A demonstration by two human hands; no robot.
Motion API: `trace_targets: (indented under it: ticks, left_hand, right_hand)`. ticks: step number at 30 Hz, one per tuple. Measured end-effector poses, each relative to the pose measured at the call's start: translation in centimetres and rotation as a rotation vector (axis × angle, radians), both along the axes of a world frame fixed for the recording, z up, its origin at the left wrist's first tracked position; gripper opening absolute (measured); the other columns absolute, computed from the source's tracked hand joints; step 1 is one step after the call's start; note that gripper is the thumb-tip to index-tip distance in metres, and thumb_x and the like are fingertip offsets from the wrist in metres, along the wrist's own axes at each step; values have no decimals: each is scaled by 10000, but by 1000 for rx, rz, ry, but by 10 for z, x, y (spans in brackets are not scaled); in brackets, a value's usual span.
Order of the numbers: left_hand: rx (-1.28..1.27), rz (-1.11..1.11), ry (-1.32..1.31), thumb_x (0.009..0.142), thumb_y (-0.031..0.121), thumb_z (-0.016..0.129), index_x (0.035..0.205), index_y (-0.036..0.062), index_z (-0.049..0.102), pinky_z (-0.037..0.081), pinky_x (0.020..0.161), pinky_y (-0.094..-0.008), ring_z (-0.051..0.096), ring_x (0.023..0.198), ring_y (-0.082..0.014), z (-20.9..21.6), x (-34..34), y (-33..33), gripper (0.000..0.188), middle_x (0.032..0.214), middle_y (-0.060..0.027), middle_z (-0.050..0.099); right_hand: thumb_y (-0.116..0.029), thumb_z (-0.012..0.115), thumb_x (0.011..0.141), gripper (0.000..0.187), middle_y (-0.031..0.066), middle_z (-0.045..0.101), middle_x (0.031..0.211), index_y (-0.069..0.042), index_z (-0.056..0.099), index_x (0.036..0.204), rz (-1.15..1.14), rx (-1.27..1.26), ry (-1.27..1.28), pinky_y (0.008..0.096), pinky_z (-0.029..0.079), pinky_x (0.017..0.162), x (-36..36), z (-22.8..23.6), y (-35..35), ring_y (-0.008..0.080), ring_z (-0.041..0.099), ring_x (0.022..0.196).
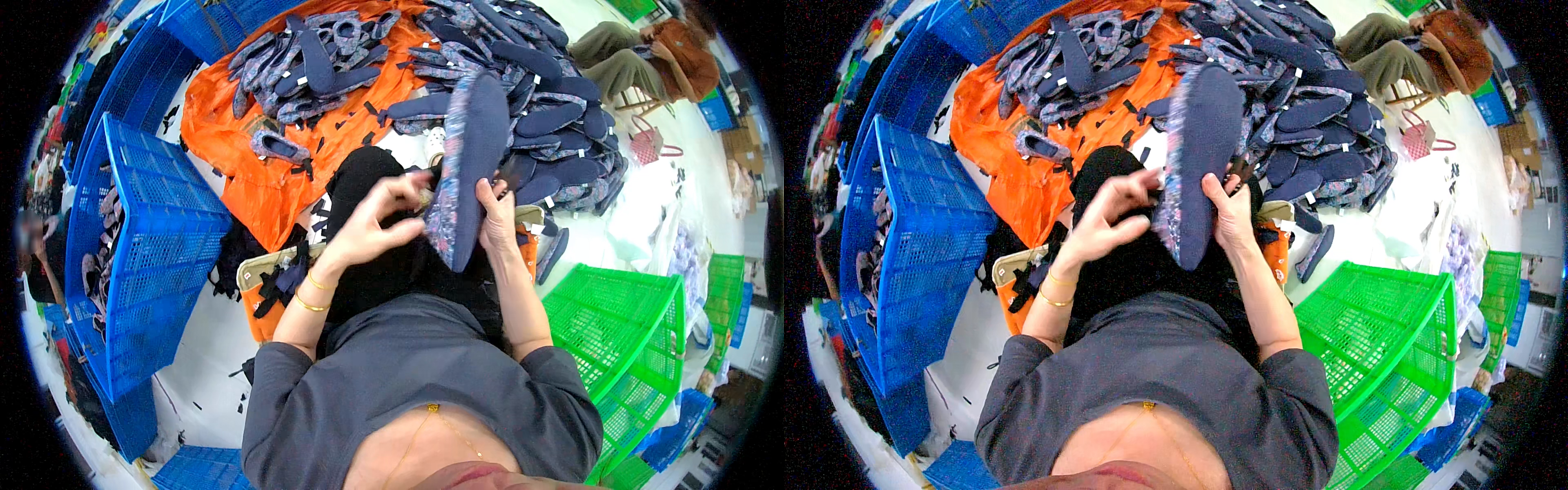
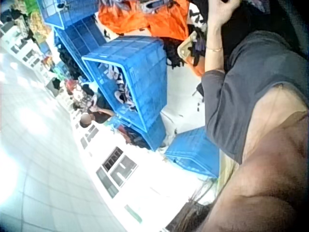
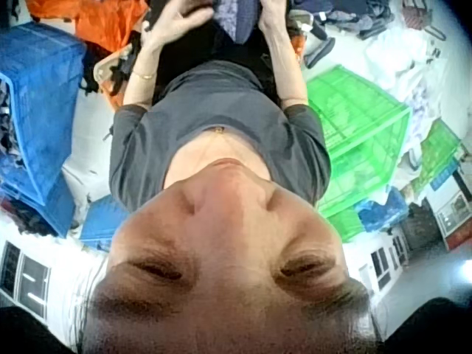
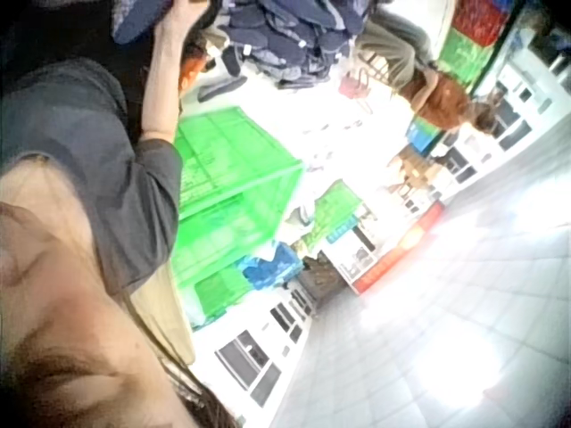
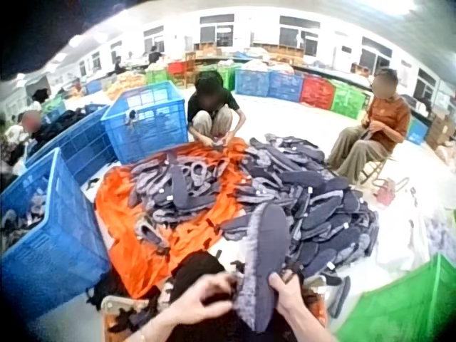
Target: The person sits on the floor and repeatedly picks up floral-patterned slippers. They attach a dark blue strap to the slipper using a small white plastic clip, then place the finished slipper into a pile. This process is repeated for multiple slippers.
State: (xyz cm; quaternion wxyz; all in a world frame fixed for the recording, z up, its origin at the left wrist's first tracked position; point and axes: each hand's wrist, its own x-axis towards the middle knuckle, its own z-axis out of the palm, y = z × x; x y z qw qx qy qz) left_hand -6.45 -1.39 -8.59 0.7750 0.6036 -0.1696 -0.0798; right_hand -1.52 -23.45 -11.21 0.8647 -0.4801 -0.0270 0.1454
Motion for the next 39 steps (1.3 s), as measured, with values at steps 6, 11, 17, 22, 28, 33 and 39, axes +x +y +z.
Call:
trace_targets:
  ticks: [6, 11, 17, 22, 28, 33, 39]
  left_hand:
    - [-210, 143, 138, 912, 155, 642, 1429, -3, 286, 382, 1038, -338, 481, 1226, -196, 17, 42, 0, 647, 1371, -131, 463]
    - [-460, 181, 351, 906, 152, 648, 1360, 28, 416, 412, 1013, -329, 531, 1163, -158, 8, 43, -5, 525, 1265, -70, 559]
    - [-656, 73, 498, 917, 151, 621, 1346, 77, 441, 447, 976, -322, 569, 1115, -146, -17, 30, -5, 471, 1221, -35, 590]
    - [-671, 11, 464, 916, 149, 613, 1371, 74, 402, 438, 993, -322, 553, 1152, -159, -23, 28, -4, 507, 1262, -47, 564]
    - [-788, -82, 401, 922, 166, 608, 1379, 53, 374, 464, 985, -338, 559, 1164, -187, -24, 25, -1, 526, 1288, -94, 544]
    - [-836, -117, 400, 933, 183, 595, 1380, 32, 358, 495, 959, -325, 586, 1127, -185, -27, 26, -1, 527, 1293, -108, 541]
    - [-831, -134, 414, 933, 194, 592, 1376, 30, 365, 507, 935, -318, 603, 1096, -179, -24, 25, 0, 524, 1254, -100, 564]
  right_hand:
    - [-105, 739, 837, 457, 84, 651, 1078, 37, 531, 1218, 22, -454, -298, 278, 489, 865, -26, 12, 19, 131, 613, 961]
    - [-104, 774, 794, 521, 42, 634, 977, 7, 529, 1240, -63, -668, -406, 198, 473, 703, -20, 17, 4, 60, 582, 796]
    - [-223, 524, 990, 342, 82, 608, 932, 42, 587, 1197, -135, -757, -484, 273, 433, 808, -12, 43, -4, 174, 565, 867]
    - [-98, 568, 954, 233, 69, 637, 948, 46, 591, 1136, -192, -630, -540, 250, 477, 762, -8, 51, 16, 118, 594, 834]
    - [-97, 575, 952, 234, 65, 645, 966, 39, 583, 1143, -102, -625, -557, 242, 490, 762, -3, 49, 16, 98, 602, 844]
    - [-79, 621, 905, 251, 86, 632, 918, 17, 587, 1135, -129, -819, -661, 243, 493, 710, -10, 51, 17, 123, 605, 781]
    - [-54, 620, 895, 257, 84, 616, 932, 20, 577, 1137, -134, -730, -708, 240, 493, 695, -8, 46, 24, 123, 602, 773]
